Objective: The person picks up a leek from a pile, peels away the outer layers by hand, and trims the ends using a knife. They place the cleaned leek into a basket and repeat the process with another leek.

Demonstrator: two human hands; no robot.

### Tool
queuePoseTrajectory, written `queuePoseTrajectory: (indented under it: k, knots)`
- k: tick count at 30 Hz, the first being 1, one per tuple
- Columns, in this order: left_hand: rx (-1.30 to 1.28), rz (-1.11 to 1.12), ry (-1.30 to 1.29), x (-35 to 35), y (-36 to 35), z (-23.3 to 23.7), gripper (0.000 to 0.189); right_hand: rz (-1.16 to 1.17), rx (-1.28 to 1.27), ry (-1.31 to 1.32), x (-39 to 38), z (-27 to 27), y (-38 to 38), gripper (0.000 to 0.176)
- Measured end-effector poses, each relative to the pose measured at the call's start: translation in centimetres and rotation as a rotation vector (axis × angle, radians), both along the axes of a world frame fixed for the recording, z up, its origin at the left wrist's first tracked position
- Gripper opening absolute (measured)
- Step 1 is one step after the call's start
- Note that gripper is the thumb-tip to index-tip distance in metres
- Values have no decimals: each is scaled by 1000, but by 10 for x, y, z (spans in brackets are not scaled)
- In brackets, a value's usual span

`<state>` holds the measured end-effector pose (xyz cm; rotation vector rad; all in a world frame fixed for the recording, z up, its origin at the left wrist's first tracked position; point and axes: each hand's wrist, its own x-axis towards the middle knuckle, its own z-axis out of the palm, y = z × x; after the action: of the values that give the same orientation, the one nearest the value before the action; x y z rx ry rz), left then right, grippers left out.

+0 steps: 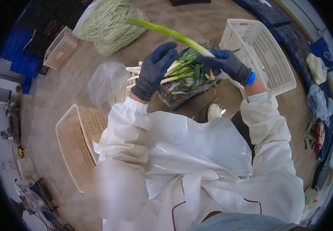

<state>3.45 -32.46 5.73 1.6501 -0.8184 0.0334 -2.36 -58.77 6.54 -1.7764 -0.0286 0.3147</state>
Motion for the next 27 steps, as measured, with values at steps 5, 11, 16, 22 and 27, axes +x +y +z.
queuePoseTrajectory:
  k: [5,11,16,22,27]
  knots:
    - [-140,-26,253,-7,0,24,27,176,136,165,-9,10,31,36]
    - [-193,19,355,-5,5,25,31,32,-36,-24,-9,-9,51,33]
    - [10,94,227,-2,17,24,23,-81,-574,-499,-5,-27,62,27]
    - [182,344,-297,-9,13,20,28,-228,-563,-858,-11,-42,79,29]
    - [207,366,-528,-2,17,22,36,21,-113,-187,-10,-21,79,29]
